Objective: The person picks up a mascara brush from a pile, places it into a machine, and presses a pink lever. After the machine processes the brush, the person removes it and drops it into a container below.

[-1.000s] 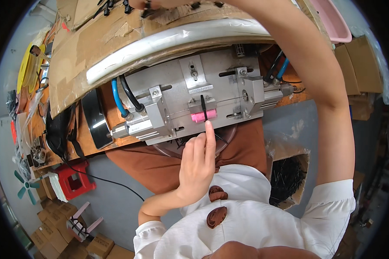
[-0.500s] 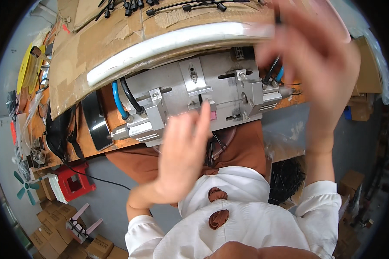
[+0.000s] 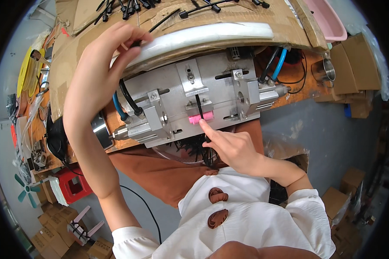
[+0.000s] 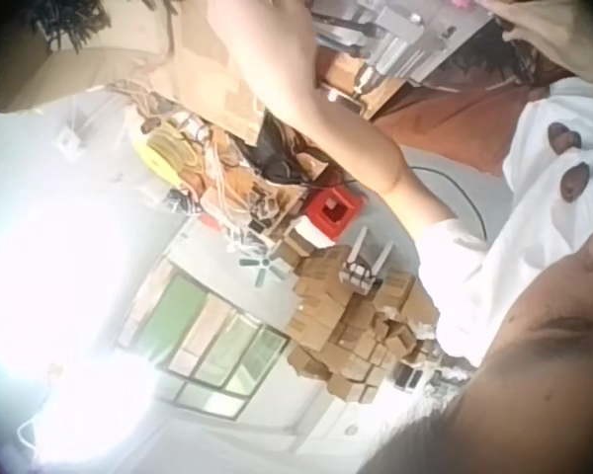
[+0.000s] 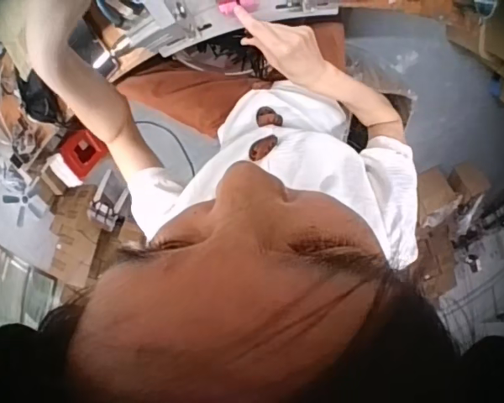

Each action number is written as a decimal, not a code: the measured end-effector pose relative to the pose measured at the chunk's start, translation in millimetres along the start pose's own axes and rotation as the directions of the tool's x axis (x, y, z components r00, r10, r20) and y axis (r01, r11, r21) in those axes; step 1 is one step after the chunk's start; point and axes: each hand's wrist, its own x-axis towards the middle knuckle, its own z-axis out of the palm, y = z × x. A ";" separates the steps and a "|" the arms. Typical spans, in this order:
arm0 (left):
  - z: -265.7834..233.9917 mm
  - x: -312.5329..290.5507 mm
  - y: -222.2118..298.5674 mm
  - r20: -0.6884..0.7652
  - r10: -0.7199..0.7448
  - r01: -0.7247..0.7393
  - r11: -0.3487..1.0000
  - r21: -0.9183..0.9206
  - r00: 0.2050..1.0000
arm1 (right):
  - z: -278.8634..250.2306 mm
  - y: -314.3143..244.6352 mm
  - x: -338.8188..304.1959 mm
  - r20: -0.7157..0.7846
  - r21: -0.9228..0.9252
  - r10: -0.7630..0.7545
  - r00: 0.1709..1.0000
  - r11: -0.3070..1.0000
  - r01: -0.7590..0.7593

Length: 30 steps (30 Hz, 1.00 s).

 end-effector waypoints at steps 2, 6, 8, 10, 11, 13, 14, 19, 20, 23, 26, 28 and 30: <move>12.7 -13.5 17.0 -0.169 0.018 0.001 0.994 0.113 0.985 | -34.3 -3.6 16.6 0.215 -0.130 -0.028 0.976 0.990 0.057; 66.6 -83.8 72.7 -0.345 -0.145 0.202 0.970 0.133 0.927 | -67.7 14.2 112.3 -0.087 -0.597 -0.418 0.904 0.748 0.288; 102.2 -103.6 88.0 -0.284 -0.128 0.177 0.972 0.154 0.950 | -80.8 33.1 177.5 0.031 -0.758 -0.488 0.872 0.557 0.339; 132.8 -111.9 99.9 -0.257 -0.140 0.195 0.960 0.202 0.956 | -72.7 44.1 228.5 0.215 -0.727 -0.207 0.954 0.619 0.298; 145.2 -114.7 103.0 -0.264 -0.158 0.216 0.954 0.207 0.951 | -75.7 40.4 241.0 0.218 -0.723 -0.213 0.952 0.621 0.304; 158.5 -111.7 106.2 -0.214 -0.164 0.203 0.963 0.176 0.963 | -94.5 35.3 256.8 0.300 -0.468 -0.112 0.947 0.848 0.249; 164.2 -110.3 105.0 -0.202 -0.166 0.206 0.958 0.201 0.965 | -101.4 41.7 262.5 0.252 -0.308 -0.186 0.950 0.915 0.260; 167.2 -102.8 108.1 -0.147 -0.230 0.255 0.951 0.176 0.962 | -161.5 47.9 231.8 0.031 0.313 0.116 0.993 0.942 -0.120; 167.0 -108.6 103.6 -0.154 -0.262 0.290 0.937 0.197 0.953 | -150.7 57.8 233.4 0.053 0.497 0.061 0.997 0.864 -0.080; 159.3 -113.0 99.1 -0.145 -0.217 0.251 0.926 0.283 0.965 | -146.5 66.7 219.2 0.028 0.668 0.140 0.990 0.734 -0.123; 126.9 -82.8 100.9 -0.124 -0.084 0.104 0.981 0.163 0.989 | -171.0 56.7 179.5 -0.025 0.765 0.137 0.990 0.640 -0.069; 91.2 -44.1 87.4 -0.245 0.002 0.061 0.967 0.248 0.969 | -159.6 56.8 151.8 -0.099 0.674 0.157 0.983 0.737 -0.050; 73.6 10.0 61.9 -0.359 0.014 0.113 0.937 0.331 0.933 | -149.0 45.1 119.5 -0.178 0.554 0.170 0.969 0.831 -0.044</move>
